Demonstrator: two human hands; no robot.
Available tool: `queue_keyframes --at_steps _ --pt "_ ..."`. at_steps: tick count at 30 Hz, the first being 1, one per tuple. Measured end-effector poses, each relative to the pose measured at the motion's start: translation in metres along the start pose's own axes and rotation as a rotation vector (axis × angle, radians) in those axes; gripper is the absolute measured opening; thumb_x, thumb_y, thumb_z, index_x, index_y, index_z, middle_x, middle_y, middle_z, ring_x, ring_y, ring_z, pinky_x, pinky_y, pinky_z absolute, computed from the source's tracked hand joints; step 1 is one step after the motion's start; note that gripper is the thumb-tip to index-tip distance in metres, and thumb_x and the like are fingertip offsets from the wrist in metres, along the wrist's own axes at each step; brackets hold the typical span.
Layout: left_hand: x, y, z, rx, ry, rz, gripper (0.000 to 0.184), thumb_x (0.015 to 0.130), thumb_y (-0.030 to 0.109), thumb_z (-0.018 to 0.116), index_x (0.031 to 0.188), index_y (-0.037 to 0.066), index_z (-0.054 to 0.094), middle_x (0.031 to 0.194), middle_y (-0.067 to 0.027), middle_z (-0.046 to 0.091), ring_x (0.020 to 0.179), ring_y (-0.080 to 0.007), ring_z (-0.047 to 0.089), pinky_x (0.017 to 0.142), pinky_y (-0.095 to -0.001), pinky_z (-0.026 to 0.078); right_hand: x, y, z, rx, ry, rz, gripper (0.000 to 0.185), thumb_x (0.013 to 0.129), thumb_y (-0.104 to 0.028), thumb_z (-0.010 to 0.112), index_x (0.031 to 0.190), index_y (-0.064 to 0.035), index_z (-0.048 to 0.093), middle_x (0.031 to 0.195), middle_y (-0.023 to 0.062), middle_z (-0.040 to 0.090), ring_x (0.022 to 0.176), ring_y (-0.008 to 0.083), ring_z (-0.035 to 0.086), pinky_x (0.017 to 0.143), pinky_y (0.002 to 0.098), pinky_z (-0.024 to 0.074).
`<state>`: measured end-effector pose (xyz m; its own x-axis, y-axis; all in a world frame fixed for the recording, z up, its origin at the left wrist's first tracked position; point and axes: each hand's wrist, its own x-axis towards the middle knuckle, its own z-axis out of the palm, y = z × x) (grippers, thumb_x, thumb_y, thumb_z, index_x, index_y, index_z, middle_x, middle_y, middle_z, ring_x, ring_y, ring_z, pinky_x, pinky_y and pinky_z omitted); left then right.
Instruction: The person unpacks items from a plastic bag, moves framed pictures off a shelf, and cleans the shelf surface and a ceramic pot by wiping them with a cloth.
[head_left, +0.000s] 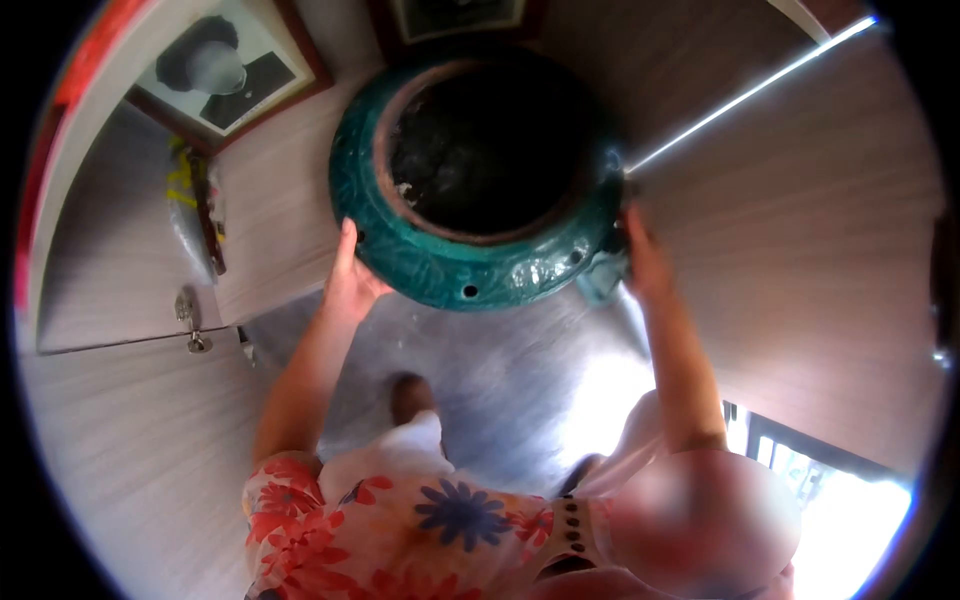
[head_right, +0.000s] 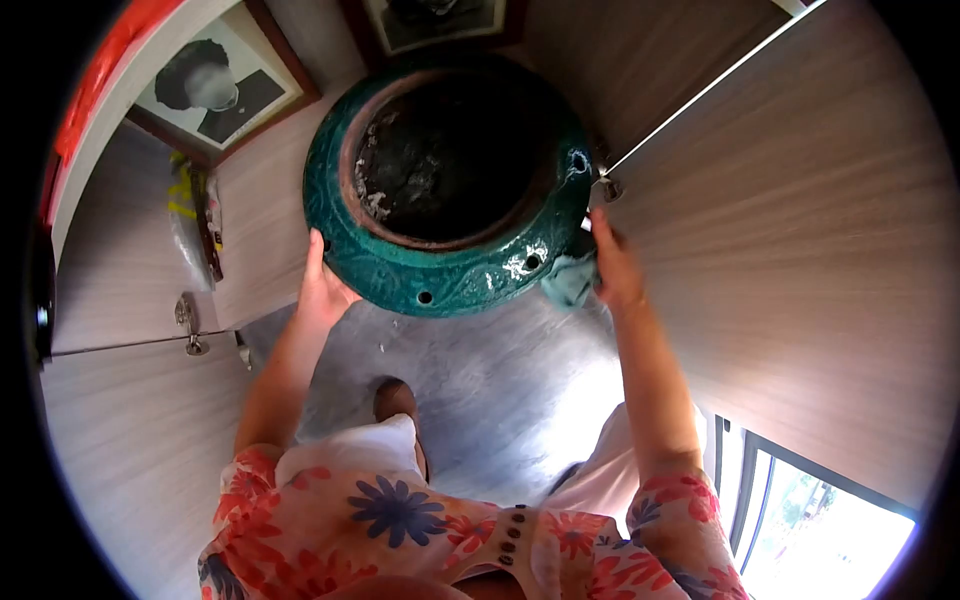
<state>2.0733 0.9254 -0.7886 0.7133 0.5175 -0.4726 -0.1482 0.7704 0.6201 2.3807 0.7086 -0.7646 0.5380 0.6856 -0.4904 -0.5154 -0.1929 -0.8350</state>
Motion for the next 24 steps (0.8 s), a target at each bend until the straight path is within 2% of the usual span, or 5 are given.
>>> queue_keyframes --at_steps 2,8,14,21,24 --pt "-0.002 0.001 0.01 0.025 0.059 0.031 0.074 0.078 0.063 0.041 0.131 0.013 0.029 0.13 -0.0095 0.04 0.115 -0.0271 0.043 0.09 -0.0509 0.037 -0.02 0.007 0.007 -0.025 0.005 0.269 0.062 0.082 -0.053 0.048 0.124 -0.0072 0.041 0.112 0.0101 0.051 0.101 0.0189 0.047 0.084 0.0298 0.0407" --pt "0.003 0.016 0.032 0.073 0.049 0.037 0.08 0.076 0.062 0.046 0.134 0.011 0.021 0.131 -0.0115 0.038 0.115 -0.0299 0.043 0.087 -0.0516 0.039 -0.018 0.014 0.034 0.067 -0.085 0.163 0.087 0.071 -0.066 0.051 0.127 -0.002 0.034 0.121 0.0125 0.047 0.11 0.0229 0.046 0.091 0.0355 0.0391" --pt "0.049 0.043 0.035 0.119 0.011 0.031 0.09 0.074 0.063 0.047 0.136 0.007 0.012 0.132 -0.0174 0.035 0.11 -0.0373 0.046 0.088 -0.0571 0.036 0.033 -0.005 0.043 0.133 -0.007 0.139 0.076 0.076 -0.062 0.049 0.123 -0.0036 0.039 0.113 0.0114 0.052 0.098 0.0219 0.052 0.083 0.0354 0.0447" --pt "0.091 0.057 0.03 0.18 0.067 -0.002 0.093 0.07 0.07 0.044 0.134 0.006 0.021 0.127 -0.0176 0.041 0.108 -0.036 0.048 0.089 -0.0547 0.036 0.061 -0.027 0.052 0.087 -0.067 -0.023 0.065 0.076 -0.061 0.05 0.115 -0.0098 0.047 0.104 0.0065 0.056 0.09 0.02 0.054 0.079 0.0336 0.046" --pt "0.09 0.061 0.039 0.236 0.052 0.025 0.108 0.063 0.074 0.05 0.135 0.002 0.015 0.131 -0.022 0.033 0.115 -0.0393 0.039 0.092 -0.0566 0.03 0.076 -0.022 0.044 0.143 -0.121 -0.017 0.064 0.076 -0.061 0.05 0.115 -0.0097 0.048 0.106 0.0068 0.055 0.092 0.0204 0.054 0.081 0.0338 0.0453"
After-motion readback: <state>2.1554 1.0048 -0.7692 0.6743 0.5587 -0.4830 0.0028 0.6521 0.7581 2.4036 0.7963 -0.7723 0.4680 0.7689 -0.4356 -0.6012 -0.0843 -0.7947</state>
